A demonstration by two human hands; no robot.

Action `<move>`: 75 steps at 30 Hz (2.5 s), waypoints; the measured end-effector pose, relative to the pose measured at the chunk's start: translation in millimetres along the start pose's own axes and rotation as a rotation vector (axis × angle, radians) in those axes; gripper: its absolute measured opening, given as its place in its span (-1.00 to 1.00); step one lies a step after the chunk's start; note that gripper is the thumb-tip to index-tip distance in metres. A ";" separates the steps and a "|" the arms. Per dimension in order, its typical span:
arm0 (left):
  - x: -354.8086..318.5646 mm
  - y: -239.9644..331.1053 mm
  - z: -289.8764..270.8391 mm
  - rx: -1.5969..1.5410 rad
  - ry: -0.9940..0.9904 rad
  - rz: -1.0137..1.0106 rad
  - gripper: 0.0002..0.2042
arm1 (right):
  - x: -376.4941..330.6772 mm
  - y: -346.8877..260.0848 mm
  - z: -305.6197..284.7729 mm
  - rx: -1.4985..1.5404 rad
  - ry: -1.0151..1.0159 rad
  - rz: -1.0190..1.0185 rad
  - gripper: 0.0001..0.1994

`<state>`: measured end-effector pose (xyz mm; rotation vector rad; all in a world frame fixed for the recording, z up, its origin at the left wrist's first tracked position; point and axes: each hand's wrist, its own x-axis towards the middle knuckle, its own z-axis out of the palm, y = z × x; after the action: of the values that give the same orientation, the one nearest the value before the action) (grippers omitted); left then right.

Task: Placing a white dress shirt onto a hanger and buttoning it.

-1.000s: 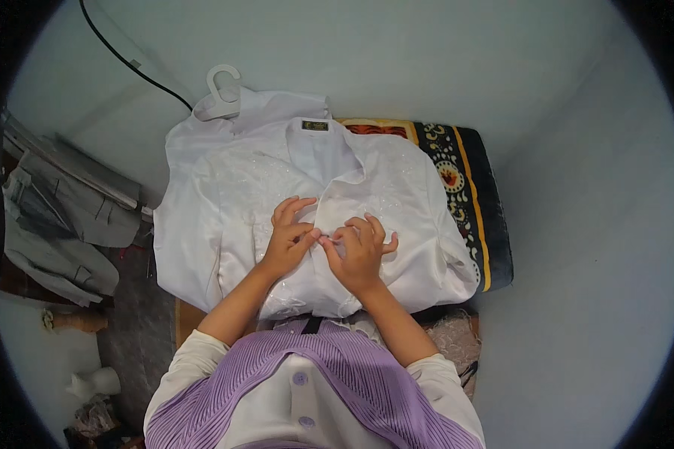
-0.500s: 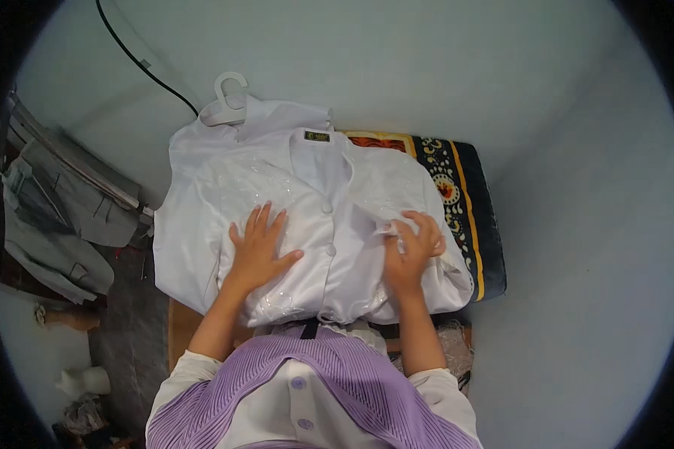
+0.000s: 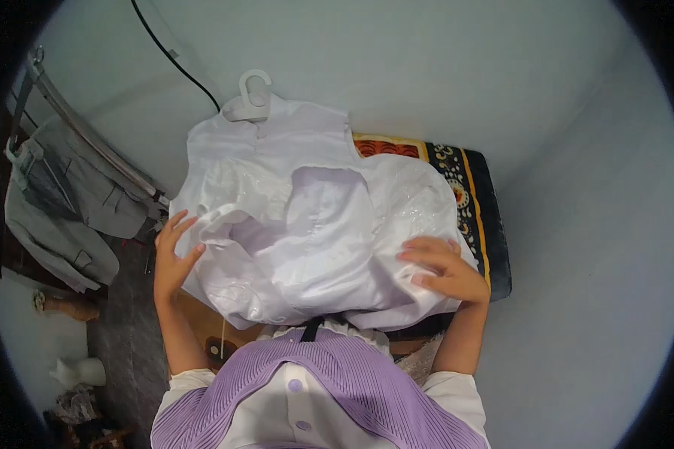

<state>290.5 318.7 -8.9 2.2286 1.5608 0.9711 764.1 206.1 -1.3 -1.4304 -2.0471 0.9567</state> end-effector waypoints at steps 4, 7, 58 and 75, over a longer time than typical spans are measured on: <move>-6.1 -7.1 2.7 -0.102 -0.037 -0.063 -0.74 | 22.6 -10.3 11.5 0.174 0.042 0.121 -0.58; 16.6 -9.4 8.7 0.143 0.071 -0.030 -0.78 | 52.3 29.6 8.6 0.132 0.576 0.009 -0.65; 106.1 98.4 246.9 0.200 -0.304 0.097 -0.71 | -112.3 117.5 76.5 -0.397 1.134 0.766 -0.67; 135.9 3.0 116.4 0.646 0.628 -0.130 -0.94 | -71.8 -8.1 22.3 -0.713 0.806 0.270 -0.68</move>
<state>395.5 459.6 -43.1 2.2616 2.5666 1.3618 768.5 131.0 -8.4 -2.0290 -1.6121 -0.3406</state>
